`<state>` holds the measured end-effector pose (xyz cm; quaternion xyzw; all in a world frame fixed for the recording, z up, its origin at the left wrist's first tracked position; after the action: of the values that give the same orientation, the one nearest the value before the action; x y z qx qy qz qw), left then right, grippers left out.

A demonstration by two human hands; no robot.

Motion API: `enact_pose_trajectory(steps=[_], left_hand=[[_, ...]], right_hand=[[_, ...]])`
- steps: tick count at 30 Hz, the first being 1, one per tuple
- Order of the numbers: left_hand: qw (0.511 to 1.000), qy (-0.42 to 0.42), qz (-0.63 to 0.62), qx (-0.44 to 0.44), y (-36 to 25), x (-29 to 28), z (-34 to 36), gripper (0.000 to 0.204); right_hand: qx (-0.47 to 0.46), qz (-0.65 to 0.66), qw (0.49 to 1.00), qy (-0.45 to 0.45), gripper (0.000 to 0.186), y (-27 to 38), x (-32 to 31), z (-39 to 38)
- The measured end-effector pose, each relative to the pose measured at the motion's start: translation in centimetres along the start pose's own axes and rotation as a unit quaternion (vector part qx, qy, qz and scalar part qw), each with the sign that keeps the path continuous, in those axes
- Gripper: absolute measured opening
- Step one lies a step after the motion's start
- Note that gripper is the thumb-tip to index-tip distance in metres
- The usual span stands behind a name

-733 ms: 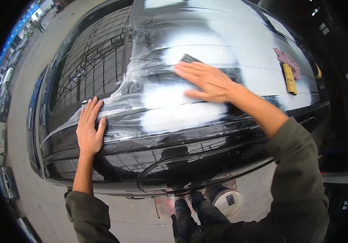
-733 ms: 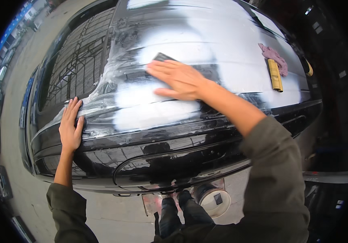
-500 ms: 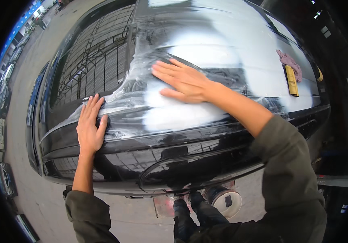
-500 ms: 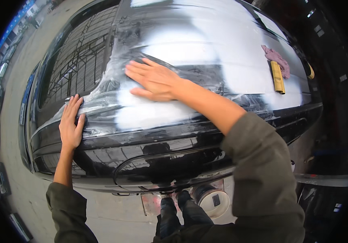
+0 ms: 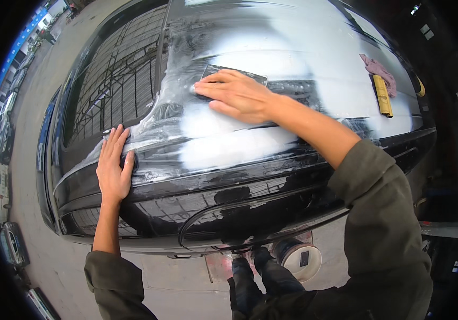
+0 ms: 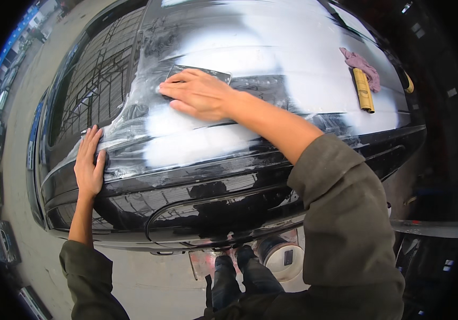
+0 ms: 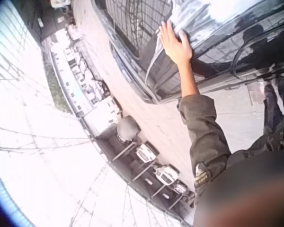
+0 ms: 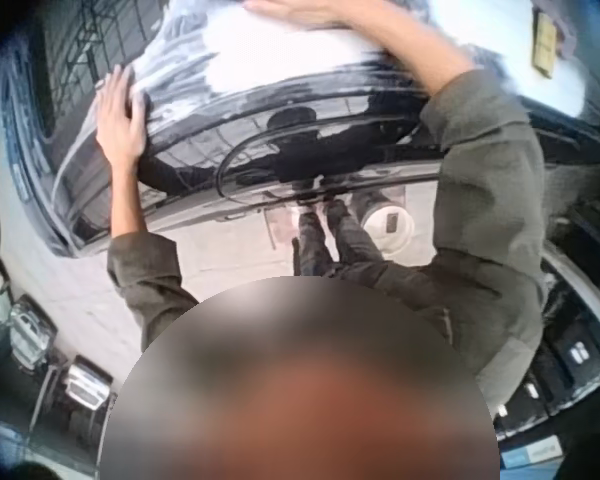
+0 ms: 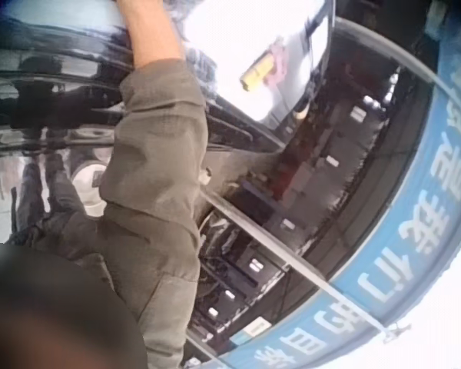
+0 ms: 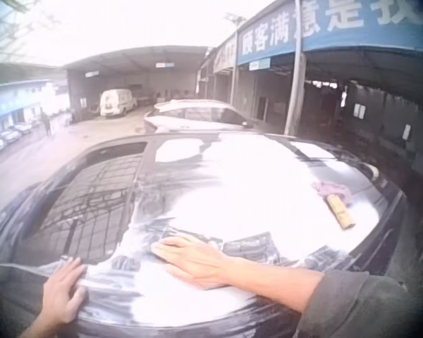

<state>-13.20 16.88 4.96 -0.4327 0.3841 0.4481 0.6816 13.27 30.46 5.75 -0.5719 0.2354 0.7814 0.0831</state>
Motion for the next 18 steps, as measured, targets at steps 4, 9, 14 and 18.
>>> enact_pose_trajectory(steps=[4, 9, 14, 18], left_hand=[[1.0, -0.008, -0.01, -0.003, 1.0, 0.0, -0.7, 0.051], [1.0, -0.006, -0.005, -0.004, 0.6, -0.3, -0.6, 0.051], [1.0, -0.008, -0.003, -0.01, 0.5, -0.8, -0.7, 0.051], [1.0, -0.005, -0.005, -0.008, 0.2, -0.4, -0.4, 0.051]], right_hand=[[0.013, -0.096, 0.995, 0.034, 0.049, -4.2, -3.0, -6.0], [0.161, -0.047, 0.985, 0.03, 0.053, -5.2, -4.9, -9.0], [0.278, -0.122, 0.951, -0.06, 0.082, -10.3, -3.7, -7.2], [0.225, -0.115, 0.968, 0.003, 0.089, -8.3, 0.3, 1.8]])
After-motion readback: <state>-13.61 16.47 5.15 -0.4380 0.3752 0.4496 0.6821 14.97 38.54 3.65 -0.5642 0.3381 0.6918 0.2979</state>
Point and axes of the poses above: each hand's wrist, its own z-axis towards the middle knuckle, its own x-axis out of the palm, y = z × x, the point moved 9 cm from there along z, towards the middle knuckle, and after that the axes turned 5 degrees about x, right-handed, at the moved point
